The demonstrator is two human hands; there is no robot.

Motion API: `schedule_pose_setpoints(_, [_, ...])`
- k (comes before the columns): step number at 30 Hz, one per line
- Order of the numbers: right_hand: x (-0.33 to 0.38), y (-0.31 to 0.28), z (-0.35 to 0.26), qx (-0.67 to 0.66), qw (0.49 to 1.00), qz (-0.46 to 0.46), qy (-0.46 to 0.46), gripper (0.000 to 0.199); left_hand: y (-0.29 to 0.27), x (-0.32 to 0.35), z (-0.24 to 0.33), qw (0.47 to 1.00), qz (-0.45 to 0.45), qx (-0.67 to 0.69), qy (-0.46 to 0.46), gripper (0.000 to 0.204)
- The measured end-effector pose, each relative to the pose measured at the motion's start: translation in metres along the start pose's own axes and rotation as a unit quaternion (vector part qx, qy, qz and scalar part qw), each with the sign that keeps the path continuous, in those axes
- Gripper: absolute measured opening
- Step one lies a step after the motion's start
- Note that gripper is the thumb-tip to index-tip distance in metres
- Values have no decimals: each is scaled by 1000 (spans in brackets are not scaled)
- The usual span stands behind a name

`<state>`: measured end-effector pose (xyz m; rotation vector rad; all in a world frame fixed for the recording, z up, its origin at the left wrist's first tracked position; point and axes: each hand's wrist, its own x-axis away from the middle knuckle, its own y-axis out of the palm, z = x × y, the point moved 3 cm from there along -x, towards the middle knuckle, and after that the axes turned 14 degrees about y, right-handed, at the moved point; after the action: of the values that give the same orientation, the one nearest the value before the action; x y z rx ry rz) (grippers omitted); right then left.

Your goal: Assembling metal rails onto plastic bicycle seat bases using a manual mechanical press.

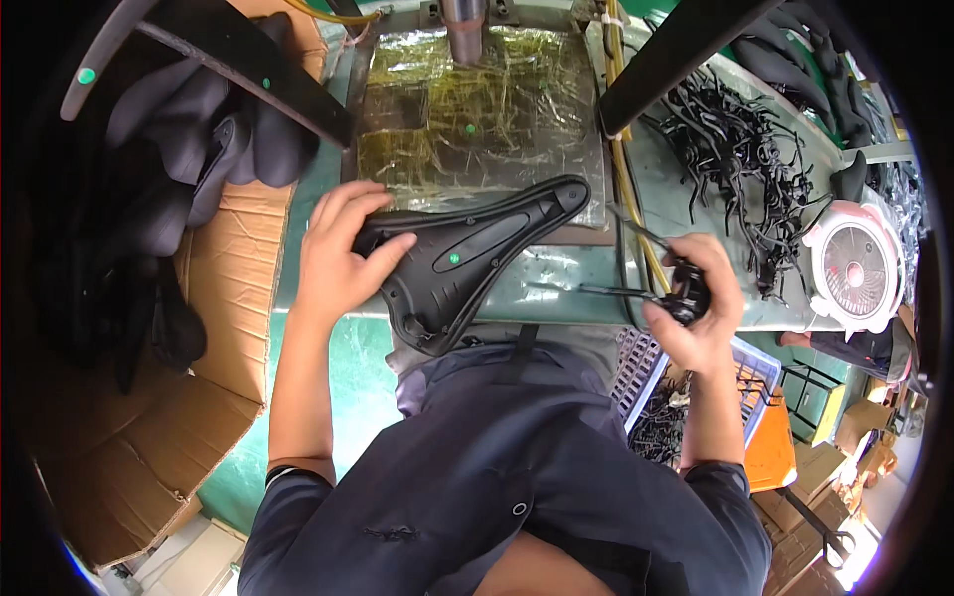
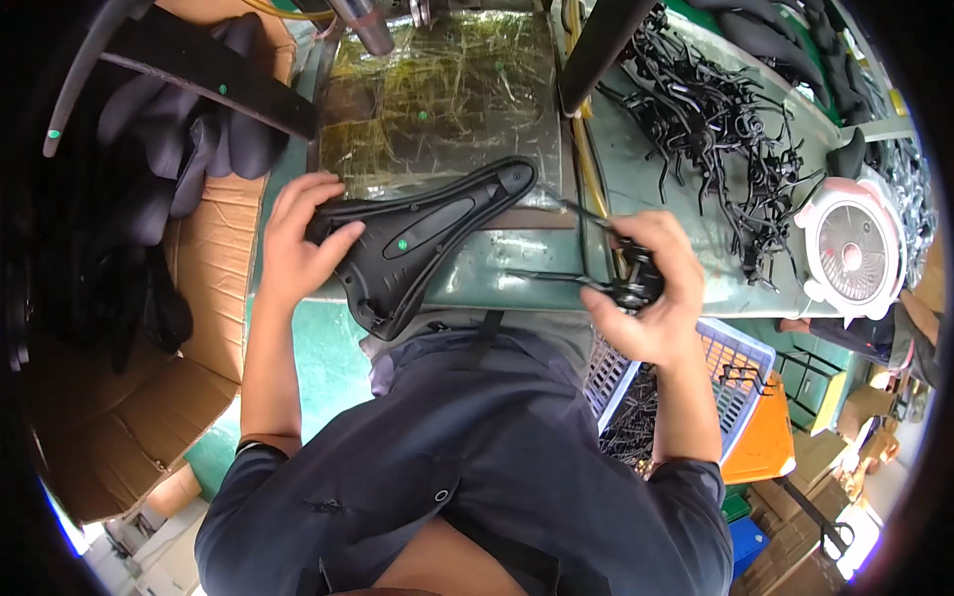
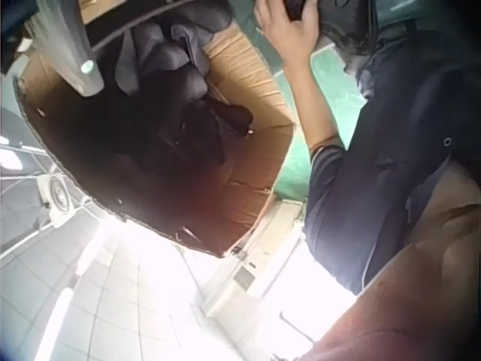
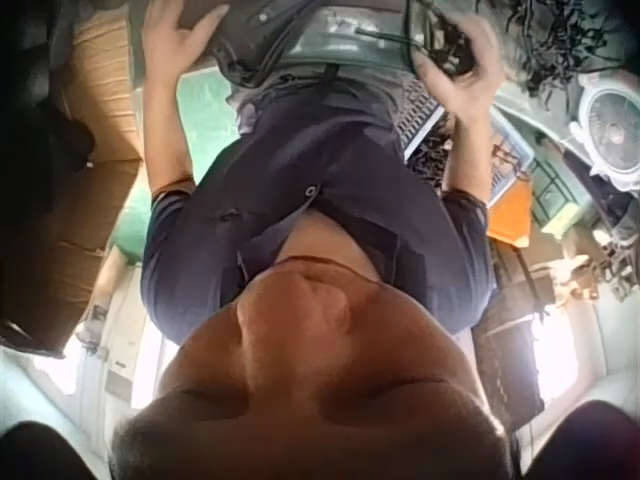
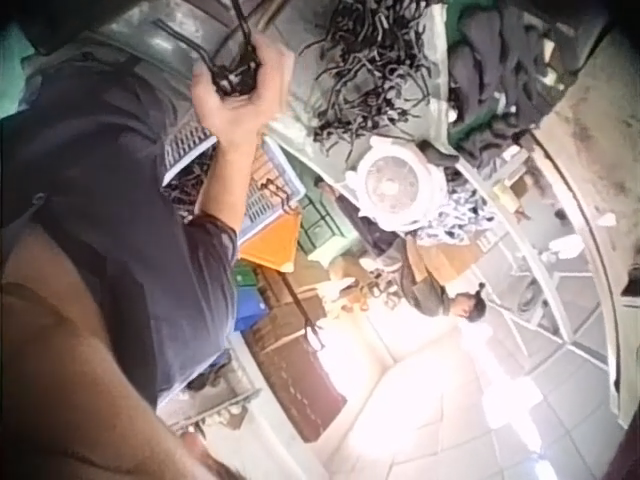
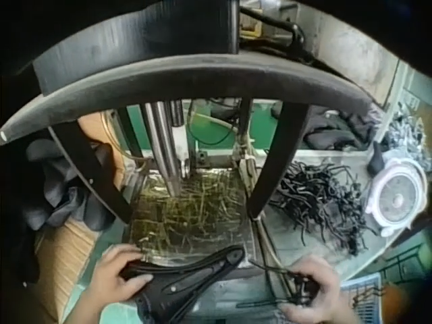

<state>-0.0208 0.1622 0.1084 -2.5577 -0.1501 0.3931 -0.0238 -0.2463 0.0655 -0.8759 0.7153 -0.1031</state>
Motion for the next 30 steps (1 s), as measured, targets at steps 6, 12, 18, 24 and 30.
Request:
schedule_pose_setpoints(6, [-26, 73, -45, -12, 986, -104, -132, 62, 31, -12, 22, 990, 98, 103, -18, 33])
schedule_pose_setpoints(12, [-23, 98, -28, 32, 984, -139, -104, 63, 65, 11, 12, 959, 207, 170, -97, 25])
schedule_pose_setpoints(18, [-28, 103, -29, 47, 980, -149, -122, 62, 77, 18, 13, 934, 275, 194, -120, 26])
schedule_pose_setpoints(24, [-41, 110, -40, 65, 963, -153, -213, 62, 78, 14, 19, 931, 273, 197, -142, 29])
schedule_pose_setpoints(30, [-50, 119, -35, 69, 954, -189, -224, 62, 80, 16, 16, 922, 267, 227, -161, 31])
